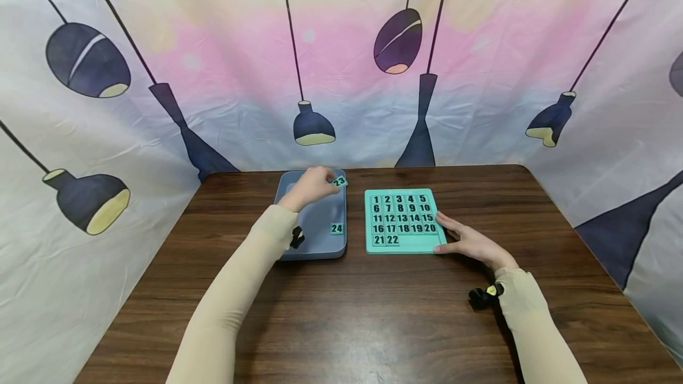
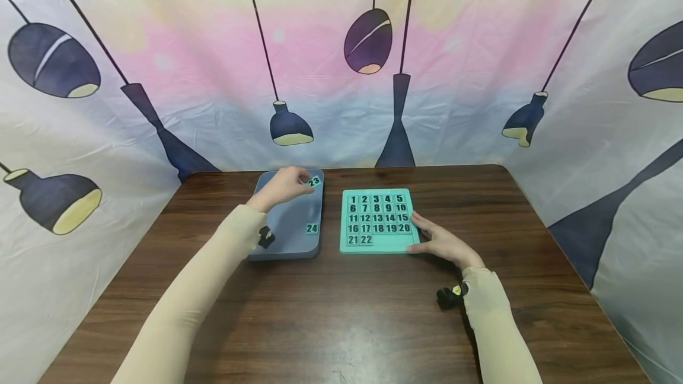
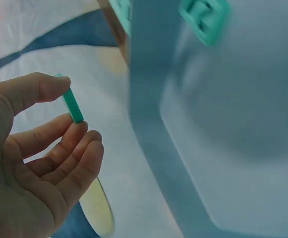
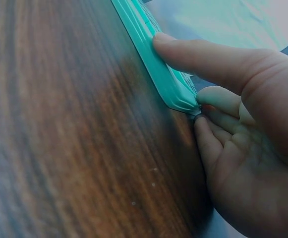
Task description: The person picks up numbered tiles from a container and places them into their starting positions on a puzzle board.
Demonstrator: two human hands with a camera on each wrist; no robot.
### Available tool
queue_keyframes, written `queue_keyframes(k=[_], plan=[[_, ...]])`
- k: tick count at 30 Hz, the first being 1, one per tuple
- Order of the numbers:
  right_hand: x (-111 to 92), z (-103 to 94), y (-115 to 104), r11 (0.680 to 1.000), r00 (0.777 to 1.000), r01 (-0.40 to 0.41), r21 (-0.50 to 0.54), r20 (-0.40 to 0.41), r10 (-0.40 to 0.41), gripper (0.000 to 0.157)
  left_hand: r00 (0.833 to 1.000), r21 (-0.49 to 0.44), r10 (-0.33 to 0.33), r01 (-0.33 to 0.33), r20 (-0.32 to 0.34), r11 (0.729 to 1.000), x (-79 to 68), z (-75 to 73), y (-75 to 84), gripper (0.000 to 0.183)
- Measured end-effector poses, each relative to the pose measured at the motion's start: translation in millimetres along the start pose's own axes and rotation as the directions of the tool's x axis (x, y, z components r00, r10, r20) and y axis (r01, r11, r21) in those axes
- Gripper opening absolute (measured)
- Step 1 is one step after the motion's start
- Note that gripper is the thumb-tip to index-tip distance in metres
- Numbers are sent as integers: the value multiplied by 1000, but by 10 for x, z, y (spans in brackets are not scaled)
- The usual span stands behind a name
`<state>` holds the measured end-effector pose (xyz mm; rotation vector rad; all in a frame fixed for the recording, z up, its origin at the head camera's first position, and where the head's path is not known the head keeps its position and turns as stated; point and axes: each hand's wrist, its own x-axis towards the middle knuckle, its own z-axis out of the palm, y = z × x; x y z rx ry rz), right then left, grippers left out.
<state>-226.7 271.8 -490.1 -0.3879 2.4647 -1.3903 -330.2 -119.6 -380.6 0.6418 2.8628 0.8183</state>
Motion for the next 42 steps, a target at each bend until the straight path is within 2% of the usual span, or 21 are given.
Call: queue_keyframes(k=[7, 12, 17, 22, 28, 33, 38, 42], plan=[[-31, 20, -8, 1000, 1000, 15, -20, 1, -15, 98, 995, -8, 104, -104, 13, 995, 152, 181, 407, 38], [-35, 24, -11, 999, 1000, -8, -32, -7, 8, 99, 987, -12, 158, -158, 40, 987, 240, 347, 715, 39], [-15, 29, -3, 1000, 1000, -6, -20, 3, 6, 98, 973, -20, 214, -213, 83, 977, 288, 561, 988, 38], [-6, 41, 21, 1000, 1000, -4, -4, 7, 4, 97, 951, 21, 262, -269, 163, 963, 252, 804, 1163, 40], [-30, 44, -14, 1000, 1000, -4, -4, 15, 4, 97, 922, 120, 288, -326, 260, 938, 118, 1070, 1188, 39], [-30, 10, -25, 1000, 1000, -3, -6, 1, 3, 98, 906, 164, 287, -349, 312, 923, 56, 1167, 1164, 39], [-26, 6, -19, 1000, 1000, 3, -4, -9, -3, 99, 902, 241, 273, -362, 334, 900, 12, 1225, 1120, 39], [-26, 10, -20, 1000, 1000, 8, 10, 3, -8, 98, 903, 290, 274, -373, 330, 881, -11, 1259, 1059, 32]])
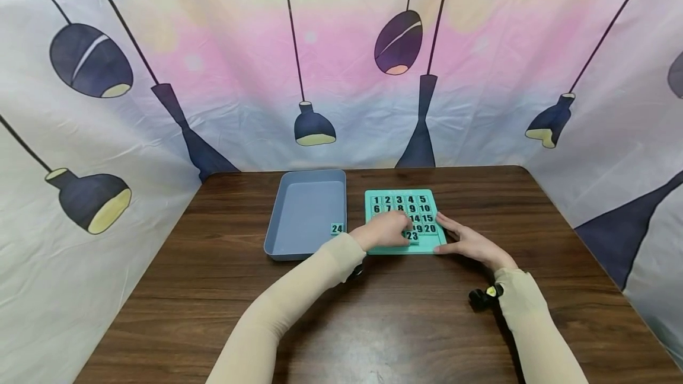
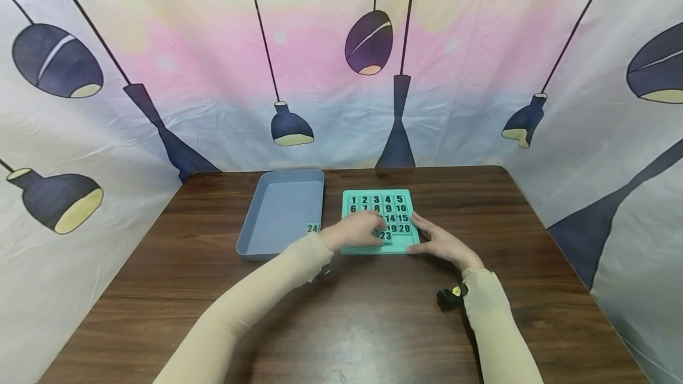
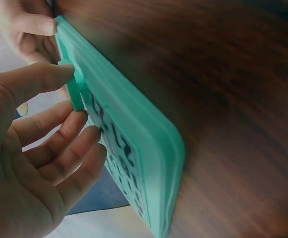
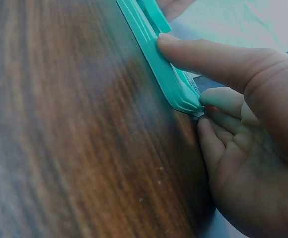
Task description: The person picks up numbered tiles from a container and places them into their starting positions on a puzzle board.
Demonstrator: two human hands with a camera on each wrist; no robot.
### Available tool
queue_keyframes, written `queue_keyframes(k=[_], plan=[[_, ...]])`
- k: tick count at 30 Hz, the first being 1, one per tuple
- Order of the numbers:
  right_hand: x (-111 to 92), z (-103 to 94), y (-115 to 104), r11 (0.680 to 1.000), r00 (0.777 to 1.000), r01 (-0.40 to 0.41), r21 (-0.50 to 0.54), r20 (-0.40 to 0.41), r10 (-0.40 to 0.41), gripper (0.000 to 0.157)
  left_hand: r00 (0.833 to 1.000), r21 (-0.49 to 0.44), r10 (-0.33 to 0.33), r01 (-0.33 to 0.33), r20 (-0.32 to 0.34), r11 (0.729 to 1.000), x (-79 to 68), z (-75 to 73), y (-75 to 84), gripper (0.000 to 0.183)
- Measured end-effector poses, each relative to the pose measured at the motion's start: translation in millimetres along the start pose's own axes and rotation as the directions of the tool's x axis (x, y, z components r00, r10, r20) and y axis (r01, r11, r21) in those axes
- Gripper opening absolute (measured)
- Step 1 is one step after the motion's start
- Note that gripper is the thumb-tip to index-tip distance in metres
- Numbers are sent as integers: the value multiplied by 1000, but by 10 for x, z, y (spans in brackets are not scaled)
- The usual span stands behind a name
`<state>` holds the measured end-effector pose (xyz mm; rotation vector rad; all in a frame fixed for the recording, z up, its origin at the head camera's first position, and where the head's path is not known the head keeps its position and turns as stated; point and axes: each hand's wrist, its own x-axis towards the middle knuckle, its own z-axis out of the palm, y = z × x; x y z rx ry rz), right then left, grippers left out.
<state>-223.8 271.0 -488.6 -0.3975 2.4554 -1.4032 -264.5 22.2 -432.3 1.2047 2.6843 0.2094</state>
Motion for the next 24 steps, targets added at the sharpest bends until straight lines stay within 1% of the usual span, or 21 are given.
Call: queue_keyframes(k=[3, 5, 8, 12, 17, 24], plan=[[7, 7, 5, 1000, 1000, 2, 4, 6, -2, 99, 1000, 16, 4, -4, -13, 1000, -24, 30, -42, 29], [12, 9, 4, 1000, 1000, 1, 7, 2, -1, 99, 1000, 9, 4, -4, -12, 1000, -42, 36, -72, 30], [19, 8, 3, 1000, 1000, 2, 3, -2, -2, 99, 1000, 1, -6, 6, -6, 1000, -66, 44, -110, 37], [20, 6, -6, 1000, 1000, -2, 1, -6, 2, 100, 1000, -4, -18, 18, 8, 1000, -91, 53, -149, 39], [9, 5, -9, 1000, 1000, 4, 24, -3, -4, 98, 1000, 7, -2, 2, 2, 1000, -98, 58, -158, 39], [-7, 4, -19, 1000, 1000, 1, 29, 2, -1, 98, 1000, 12, 12, -11, -6, 1000, -113, 60, -131, 40]])
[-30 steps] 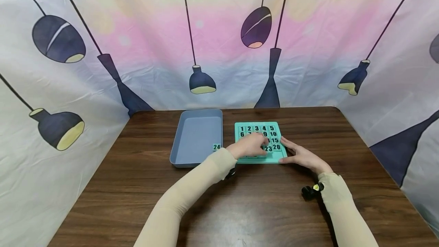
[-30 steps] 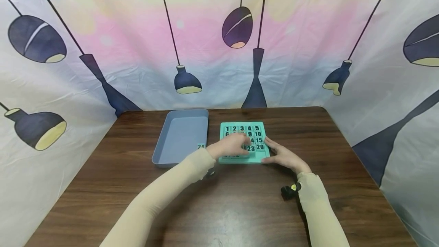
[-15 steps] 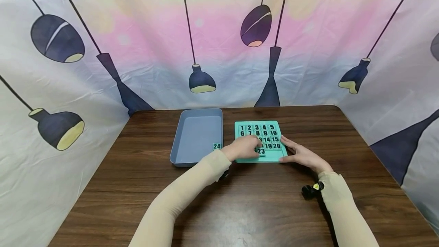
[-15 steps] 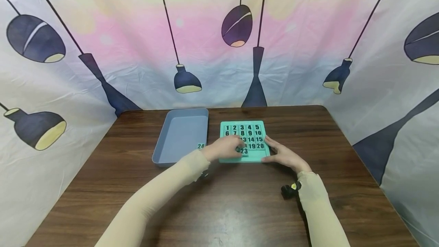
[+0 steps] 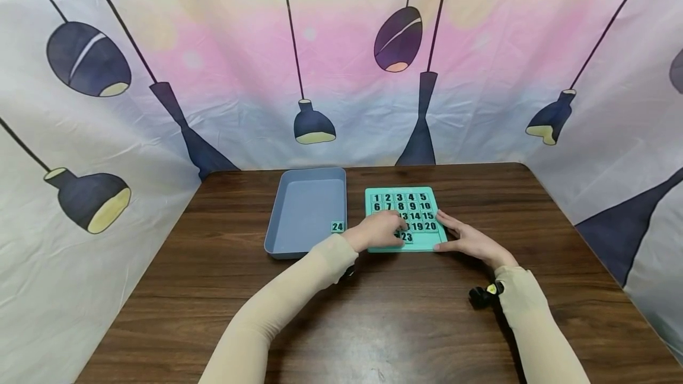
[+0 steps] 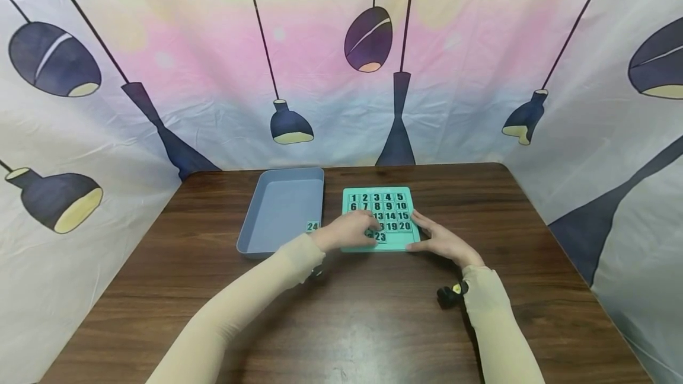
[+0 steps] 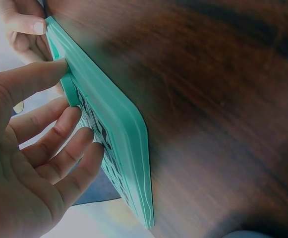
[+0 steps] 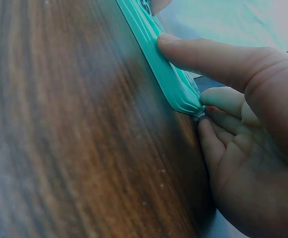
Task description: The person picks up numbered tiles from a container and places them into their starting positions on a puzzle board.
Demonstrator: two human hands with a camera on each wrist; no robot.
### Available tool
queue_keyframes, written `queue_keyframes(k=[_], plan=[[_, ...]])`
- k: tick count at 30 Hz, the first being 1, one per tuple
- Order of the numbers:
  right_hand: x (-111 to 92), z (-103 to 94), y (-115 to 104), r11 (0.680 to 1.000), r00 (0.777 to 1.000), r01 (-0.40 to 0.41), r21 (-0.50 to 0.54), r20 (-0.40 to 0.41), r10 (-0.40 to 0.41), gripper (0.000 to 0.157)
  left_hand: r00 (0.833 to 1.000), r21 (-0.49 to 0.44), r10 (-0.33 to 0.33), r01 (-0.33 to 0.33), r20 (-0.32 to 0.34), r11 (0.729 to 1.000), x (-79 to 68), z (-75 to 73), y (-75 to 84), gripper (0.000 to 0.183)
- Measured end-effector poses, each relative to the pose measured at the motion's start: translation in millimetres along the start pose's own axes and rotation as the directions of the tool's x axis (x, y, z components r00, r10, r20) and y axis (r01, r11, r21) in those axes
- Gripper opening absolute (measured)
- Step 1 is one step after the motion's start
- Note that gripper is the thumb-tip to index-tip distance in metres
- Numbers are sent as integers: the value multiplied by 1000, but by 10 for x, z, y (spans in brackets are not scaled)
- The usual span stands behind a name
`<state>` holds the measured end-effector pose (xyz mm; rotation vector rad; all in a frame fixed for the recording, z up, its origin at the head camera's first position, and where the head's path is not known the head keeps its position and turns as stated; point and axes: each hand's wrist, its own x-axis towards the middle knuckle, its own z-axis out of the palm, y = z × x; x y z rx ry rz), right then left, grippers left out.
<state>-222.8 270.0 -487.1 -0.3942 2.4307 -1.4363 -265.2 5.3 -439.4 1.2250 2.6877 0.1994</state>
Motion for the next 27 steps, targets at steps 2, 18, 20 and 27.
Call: queue_keyframes(k=[2, 18, 20, 27], plan=[[2, 1, -3, 1000, 1000, -3, -3, -1, 3, 98, 1000, -2, 0, 0, -4, 1000, 0, 5, 1, 40], [1, -4, -6, 1000, 1000, 5, -31, -8, -6, 98, 1000, -12, 8, -8, -9, 1000, 4, 13, 1, 40], [7, -3, 2, 1000, 1000, 8, -29, -7, -8, 98, 1000, -5, 3, -3, -1, 1000, 11, 11, 3, 40], [5, -5, 18, 1000, 1000, 9, -26, -8, -9, 98, 1000, -2, -1, 1, 6, 1000, 11, 17, -46, 39]])
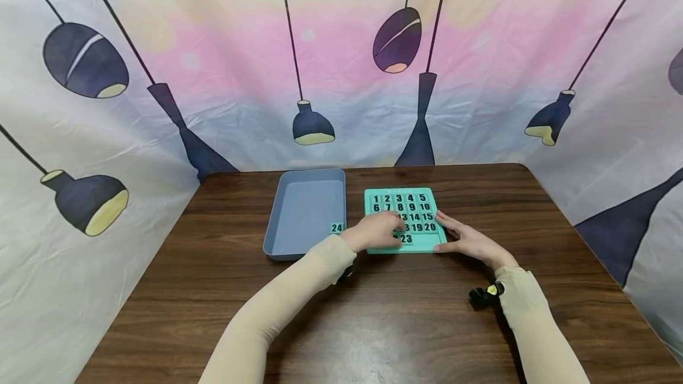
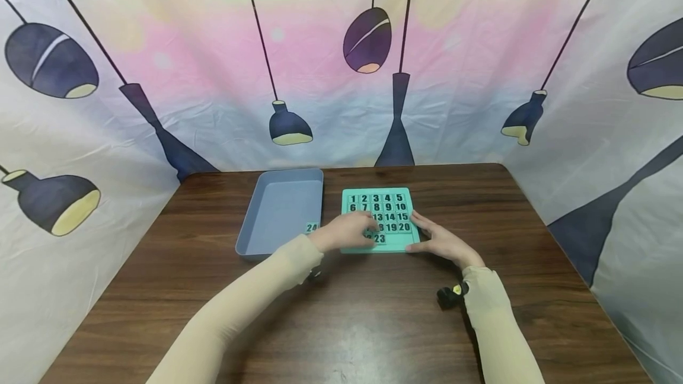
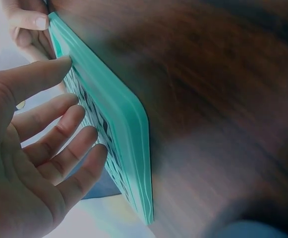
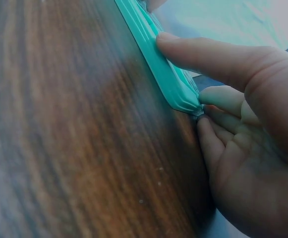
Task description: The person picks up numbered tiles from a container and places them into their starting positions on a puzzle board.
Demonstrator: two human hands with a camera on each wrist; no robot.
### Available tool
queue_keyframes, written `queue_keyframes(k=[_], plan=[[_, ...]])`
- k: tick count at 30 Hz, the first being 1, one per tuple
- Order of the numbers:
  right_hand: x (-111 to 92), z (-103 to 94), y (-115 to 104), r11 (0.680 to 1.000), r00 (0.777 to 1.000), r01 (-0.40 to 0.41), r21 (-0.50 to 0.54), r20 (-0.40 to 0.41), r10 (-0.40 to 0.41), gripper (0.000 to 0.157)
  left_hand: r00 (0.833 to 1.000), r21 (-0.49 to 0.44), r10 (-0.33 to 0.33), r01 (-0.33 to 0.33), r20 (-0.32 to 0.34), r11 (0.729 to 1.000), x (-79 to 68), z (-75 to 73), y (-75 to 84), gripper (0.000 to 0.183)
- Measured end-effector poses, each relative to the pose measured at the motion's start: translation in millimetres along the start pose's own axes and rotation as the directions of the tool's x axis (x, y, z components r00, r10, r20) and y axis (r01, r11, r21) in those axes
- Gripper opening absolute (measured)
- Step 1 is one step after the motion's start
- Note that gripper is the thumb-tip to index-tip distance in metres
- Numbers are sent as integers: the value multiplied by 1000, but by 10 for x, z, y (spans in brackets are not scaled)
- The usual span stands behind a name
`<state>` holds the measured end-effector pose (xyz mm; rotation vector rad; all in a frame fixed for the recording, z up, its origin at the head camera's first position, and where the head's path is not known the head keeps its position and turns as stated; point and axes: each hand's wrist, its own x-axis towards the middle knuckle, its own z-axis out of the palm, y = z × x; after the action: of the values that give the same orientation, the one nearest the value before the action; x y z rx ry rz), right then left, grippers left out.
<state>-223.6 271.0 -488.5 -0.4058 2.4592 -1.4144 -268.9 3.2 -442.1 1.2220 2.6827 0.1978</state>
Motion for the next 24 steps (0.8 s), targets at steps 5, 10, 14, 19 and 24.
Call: queue_keyframes(k=[5, 10, 14, 19, 24], plan=[[-8, 11, -26, 999, 1000, -2, -32, -3, 2, 98, 1000, -20, -4, 4, 4, 1000, -36, -77, -62, 37], [4, 24, -30, 999, 1000, -8, -38, 3, 8, 98, 999, -72, -6, 3, -36, 997, -88, -292, -159, 39], [8, 15, -20, 999, 1000, -10, -52, -3, 10, 100, 996, -116, -36, 26, -84, 993, -186, -557, -291, 41], [18, -7, -7, 999, 1000, -3, -49, -5, 3, 100, 983, -141, -105, 83, -154, 987, -377, -850, -498, 38], [11, -2, 1, 999, 1000, 3, -44, -3, -3, 100, 971, -147, -137, 109, -195, 983, -532, -978, -673, 37]])
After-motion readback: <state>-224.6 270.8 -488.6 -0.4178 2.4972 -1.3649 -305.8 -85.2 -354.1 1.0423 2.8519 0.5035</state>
